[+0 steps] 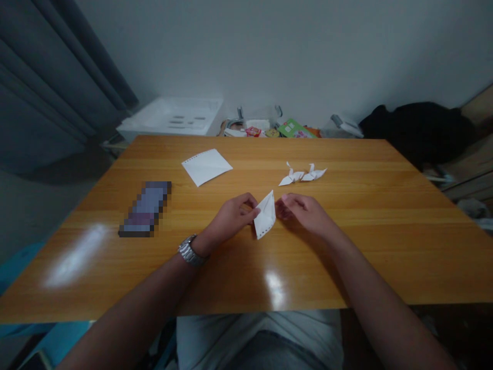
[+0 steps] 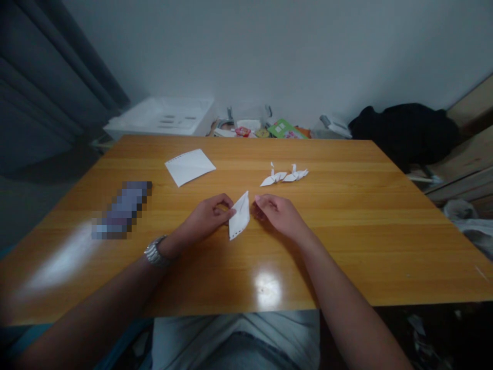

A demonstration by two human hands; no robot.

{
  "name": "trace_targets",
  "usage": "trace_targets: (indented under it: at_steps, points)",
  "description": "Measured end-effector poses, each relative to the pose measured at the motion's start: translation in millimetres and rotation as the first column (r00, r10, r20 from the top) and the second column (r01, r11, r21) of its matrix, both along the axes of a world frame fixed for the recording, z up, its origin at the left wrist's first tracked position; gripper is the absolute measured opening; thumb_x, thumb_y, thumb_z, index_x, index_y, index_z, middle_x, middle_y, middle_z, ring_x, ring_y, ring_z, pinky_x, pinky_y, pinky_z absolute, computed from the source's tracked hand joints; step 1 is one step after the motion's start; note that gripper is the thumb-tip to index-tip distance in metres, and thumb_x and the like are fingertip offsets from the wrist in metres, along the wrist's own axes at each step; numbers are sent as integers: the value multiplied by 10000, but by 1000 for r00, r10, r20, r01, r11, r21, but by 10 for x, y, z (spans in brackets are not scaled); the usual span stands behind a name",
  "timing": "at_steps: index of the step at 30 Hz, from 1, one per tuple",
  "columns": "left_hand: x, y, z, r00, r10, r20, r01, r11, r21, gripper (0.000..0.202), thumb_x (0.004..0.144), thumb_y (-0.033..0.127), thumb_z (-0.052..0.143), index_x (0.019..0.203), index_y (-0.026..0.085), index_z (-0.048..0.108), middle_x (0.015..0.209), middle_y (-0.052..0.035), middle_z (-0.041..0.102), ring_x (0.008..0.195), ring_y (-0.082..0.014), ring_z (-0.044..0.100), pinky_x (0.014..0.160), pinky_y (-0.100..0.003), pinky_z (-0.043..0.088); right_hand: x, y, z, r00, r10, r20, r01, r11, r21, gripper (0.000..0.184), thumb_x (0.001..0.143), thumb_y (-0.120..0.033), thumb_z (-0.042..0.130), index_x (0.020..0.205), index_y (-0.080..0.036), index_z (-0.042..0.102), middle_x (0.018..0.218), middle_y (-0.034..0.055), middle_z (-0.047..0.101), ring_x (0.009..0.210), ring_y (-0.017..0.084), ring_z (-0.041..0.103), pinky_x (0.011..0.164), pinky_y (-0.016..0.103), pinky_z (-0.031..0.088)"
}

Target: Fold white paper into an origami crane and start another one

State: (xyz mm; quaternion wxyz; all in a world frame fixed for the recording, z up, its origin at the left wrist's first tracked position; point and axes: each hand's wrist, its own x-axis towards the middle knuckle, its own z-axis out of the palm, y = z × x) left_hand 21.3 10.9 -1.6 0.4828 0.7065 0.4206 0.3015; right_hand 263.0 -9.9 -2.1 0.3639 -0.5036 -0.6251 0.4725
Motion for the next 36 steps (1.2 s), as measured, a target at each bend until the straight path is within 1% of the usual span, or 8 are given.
trace_targets:
  at_steps: [6, 12, 15, 17, 20, 25, 29, 36]
  points:
    - [76, 10, -101, 967, 147, 206, -113, 979, -168, 261, 856, 350, 683, 857, 191, 476, 849, -39, 707, 737, -181, 740, 645, -299, 612, -135, -66, -38, 999, 39, -19, -39, 999, 19, 380, 932, -552, 607, 1044, -195, 673, 989, 92, 748, 861, 219, 710, 785, 353, 573]
    - [112, 3, -108, 963, 145, 229, -127, 988, -93, 271, 842, 330, 692, 806, 192, 462, 804, -10, 660, 760, -164, 717, 645, -267, 591, -255, -101, -101, 997, -9, -74, 11, 1000, 29, 378, 904, -435, 677, 1202, -226, 576, 1132, 114, 733, 958, 235, 727, 849, 396, 583]
    - [129, -9, -93, 970, 104, 219, -97, 994, -40, 224, 848, 314, 680, 809, 181, 504, 871, -47, 688, 824, -172, 705, 713, -286, 594, -286, -84, -137, 996, -75, -48, 78, 994, 72, 355, 902, -425, 676, 1189, -231, 593, 1120, 106, 731, 953, 235, 721, 848, 398, 581]
    - [146, -16, -107, 971, 67, 228, -57, 997, -54, 191, 852, 313, 675, 897, 162, 567, 945, -77, 707, 884, -189, 705, 776, -315, 598, -286, -67, -149, 994, -110, -15, 111, 988, 110, 332, 907, -415, 665, 1176, -228, 614, 1112, 101, 729, 953, 233, 709, 842, 390, 573]
    - [164, -28, -135, 970, 51, 236, -29, 995, -96, 289, 852, 333, 684, 1047, 142, 591, 1015, -103, 713, 924, -212, 709, 802, -344, 599, -270, -54, -140, 991, -134, 27, 128, 979, 158, 294, 918, -393, 638, 1152, -215, 643, 1046, 86, 730, 901, 222, 688, 803, 365, 555]
    - [134, -34, -80, 978, 147, 150, -155, 987, 48, 307, 849, 353, 714, 1055, 161, 591, 970, -70, 711, 890, -195, 704, 764, -302, 594, -250, -58, -99, 993, -109, 52, 98, 979, 177, 230, 910, -342, 620, 1080, -203, 687, 990, 61, 739, 871, 208, 677, 795, 337, 526]
    - [106, -32, -19, 993, 85, 82, -92, 992, 86, 188, 896, 330, 663, 988, 167, 658, 919, -51, 738, 860, -175, 712, 793, -286, 590, -269, -58, -78, 992, -97, 79, 80, 978, 192, 200, 909, -328, 612, 1031, -205, 711, 1005, 53, 753, 907, 211, 684, 827, 333, 511]
    - [120, -59, -67, 995, 101, 18, -103, 988, 116, 152, 901, 326, 658, 951, 183, 669, 876, -28, 752, 817, -174, 721, 759, -278, 585, -339, -72, -73, 986, -121, 115, 97, 977, 191, 140, 874, -297, 645, 959, -212, 718, 923, 37, 754, 846, 208, 682, 779, 320, 503]
